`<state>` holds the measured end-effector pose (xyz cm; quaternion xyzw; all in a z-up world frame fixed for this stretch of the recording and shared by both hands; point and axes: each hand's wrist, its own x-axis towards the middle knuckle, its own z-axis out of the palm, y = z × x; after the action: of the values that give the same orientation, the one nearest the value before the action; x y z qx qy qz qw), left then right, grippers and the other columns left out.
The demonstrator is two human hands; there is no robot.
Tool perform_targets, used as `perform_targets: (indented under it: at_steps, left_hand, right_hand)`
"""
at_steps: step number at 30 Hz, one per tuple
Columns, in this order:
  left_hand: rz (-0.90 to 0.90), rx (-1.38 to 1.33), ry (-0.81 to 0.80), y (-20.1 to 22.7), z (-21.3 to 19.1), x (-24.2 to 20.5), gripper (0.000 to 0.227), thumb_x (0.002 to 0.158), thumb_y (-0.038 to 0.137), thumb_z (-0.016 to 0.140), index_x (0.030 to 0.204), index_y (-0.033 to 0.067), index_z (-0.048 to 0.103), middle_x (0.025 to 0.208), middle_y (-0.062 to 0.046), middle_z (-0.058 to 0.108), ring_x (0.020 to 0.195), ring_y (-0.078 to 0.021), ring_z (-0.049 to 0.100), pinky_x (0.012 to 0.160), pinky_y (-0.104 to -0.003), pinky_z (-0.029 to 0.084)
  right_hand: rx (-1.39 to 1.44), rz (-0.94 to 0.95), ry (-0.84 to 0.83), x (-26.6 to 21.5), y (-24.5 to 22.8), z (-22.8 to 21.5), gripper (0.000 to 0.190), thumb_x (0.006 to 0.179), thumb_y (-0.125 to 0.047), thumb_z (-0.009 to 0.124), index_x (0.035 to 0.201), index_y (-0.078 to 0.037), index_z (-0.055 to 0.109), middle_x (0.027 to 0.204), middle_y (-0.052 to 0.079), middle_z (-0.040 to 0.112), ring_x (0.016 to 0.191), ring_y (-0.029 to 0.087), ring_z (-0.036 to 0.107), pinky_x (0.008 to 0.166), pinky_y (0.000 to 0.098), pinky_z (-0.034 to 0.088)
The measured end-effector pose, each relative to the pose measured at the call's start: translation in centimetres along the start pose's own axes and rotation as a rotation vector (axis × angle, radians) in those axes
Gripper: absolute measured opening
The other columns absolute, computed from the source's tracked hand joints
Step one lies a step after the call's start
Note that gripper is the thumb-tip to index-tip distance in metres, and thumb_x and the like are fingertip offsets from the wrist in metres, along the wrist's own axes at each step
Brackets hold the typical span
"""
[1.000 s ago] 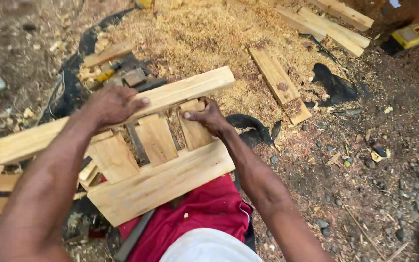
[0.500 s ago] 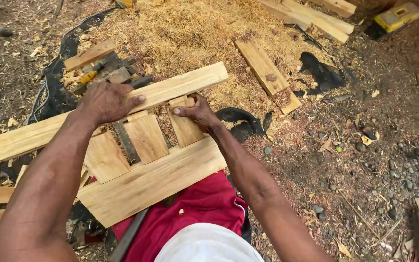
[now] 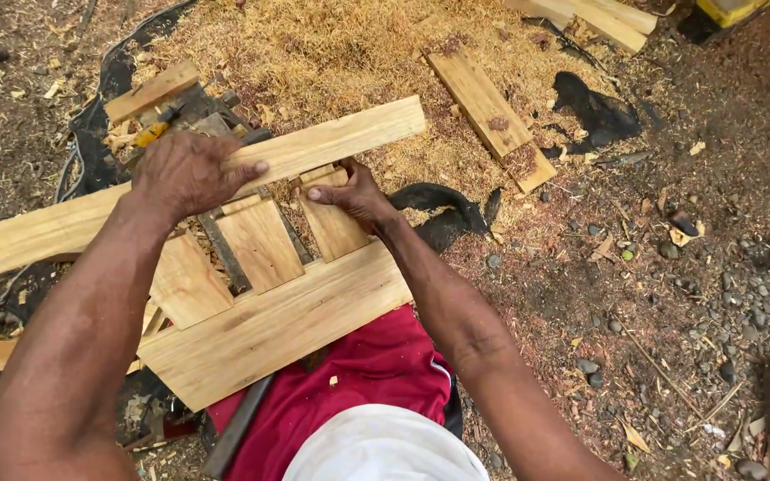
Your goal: The person sits on a low bench and assembles a small wooden stool frame from pre-cut pieces. He picks up slats and rails, fits them together on his lap, taps joints with a hammer, and works on a piece with a hand file or saw before fitting the parts into the frame.
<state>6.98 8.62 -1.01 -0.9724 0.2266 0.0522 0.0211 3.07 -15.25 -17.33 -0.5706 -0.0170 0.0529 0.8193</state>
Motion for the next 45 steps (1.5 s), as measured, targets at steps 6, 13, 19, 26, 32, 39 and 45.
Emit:
perform_targets:
  at_steps: [6, 13, 19, 26, 32, 39, 45]
  left_hand:
    - [-0.002, 0.151, -0.035, 0.2, -0.1, -0.4, 0.077, 0.090, 0.083, 0.041, 0.145, 0.0334, 0.064, 0.070, -0.013, 0.073, 0.070, -0.0262, 0.072, 0.067, -0.045, 0.059]
    - [0.040, 0.159, -0.001, -1.1, 1.2, 0.3, 0.077, 0.090, 0.085, 0.041, 0.141, 0.0319, 0.066, 0.068, -0.007, 0.070, 0.066, -0.0230, 0.069, 0.062, -0.045, 0.059]
    - [0.155, 0.296, 0.089, -1.0, 0.2, 0.5, 0.076, 0.097, 0.085, 0.037, 0.141, 0.0303, 0.066, 0.075, -0.010, 0.071, 0.071, -0.0260, 0.070, 0.064, -0.045, 0.058]
    - [0.116, 0.388, -0.162, 0.1, -1.2, 0.1, 0.082, 0.093, 0.085, 0.031, 0.149, 0.0279, 0.051, 0.081, -0.012, 0.075, 0.070, -0.0269, 0.075, 0.062, -0.043, 0.061]
    - [0.218, 0.342, -0.117, 0.2, -1.2, 0.2, 0.082, 0.094, 0.083, 0.032, 0.151, 0.0259, 0.047, 0.082, -0.009, 0.073, 0.067, -0.0226, 0.073, 0.061, -0.039, 0.059]
    - [0.173, 0.295, -0.210, -1.4, 0.6, 1.3, 0.081, 0.094, 0.084, 0.034, 0.129, 0.0163, 0.060, 0.075, -0.010, 0.073, 0.062, -0.0189, 0.071, 0.057, -0.037, 0.060]
    - [0.222, 0.289, -0.033, -0.8, 0.7, 0.6, 0.083, 0.089, 0.082, 0.037, 0.138, 0.0203, 0.060, 0.079, -0.014, 0.072, 0.062, -0.0264, 0.072, 0.058, -0.043, 0.060]
  right_hand:
    - [-0.005, 0.016, -0.007, 0.4, 0.7, -0.5, 0.085, 0.067, -0.024, 0.096, 0.135, 0.004, 0.053, 0.118, 0.016, 0.072, 0.103, 0.024, 0.073, 0.091, 0.0390, 0.065]
    - [-0.068, -0.039, -0.012, 0.6, 1.0, -0.5, 0.091, 0.066, -0.027, 0.097, 0.137, 0.002, 0.048, 0.120, 0.014, 0.070, 0.106, 0.023, 0.072, 0.093, 0.0383, 0.065]
    - [-0.010, 0.034, -0.011, 0.9, 1.2, -0.6, 0.090, 0.065, -0.027, 0.096, 0.135, 0.005, 0.050, 0.117, 0.019, 0.073, 0.104, 0.026, 0.075, 0.090, 0.0387, 0.066]
    - [-0.096, -0.019, 0.058, -0.2, 0.7, -0.6, 0.086, 0.065, -0.031, 0.096, 0.132, 0.006, 0.055, 0.113, 0.017, 0.074, 0.099, 0.026, 0.075, 0.088, 0.0395, 0.067]
    - [-0.116, -0.007, 0.019, -0.9, 0.1, -1.2, 0.096, 0.063, -0.036, 0.096, 0.136, 0.006, 0.049, 0.118, 0.019, 0.070, 0.103, 0.028, 0.074, 0.090, 0.0426, 0.065]
    - [0.499, 0.134, -0.013, 0.9, 0.1, -1.7, 0.103, 0.064, -0.055, 0.087, 0.141, -0.008, 0.037, 0.128, 0.018, 0.062, 0.117, 0.031, 0.066, 0.096, 0.0538, 0.061]
    - [0.403, -0.067, 0.125, 1.8, 1.3, -1.7, 0.082, 0.080, -0.047, 0.087, 0.132, 0.006, 0.053, 0.118, 0.019, 0.066, 0.111, 0.028, 0.067, 0.096, 0.0471, 0.062]
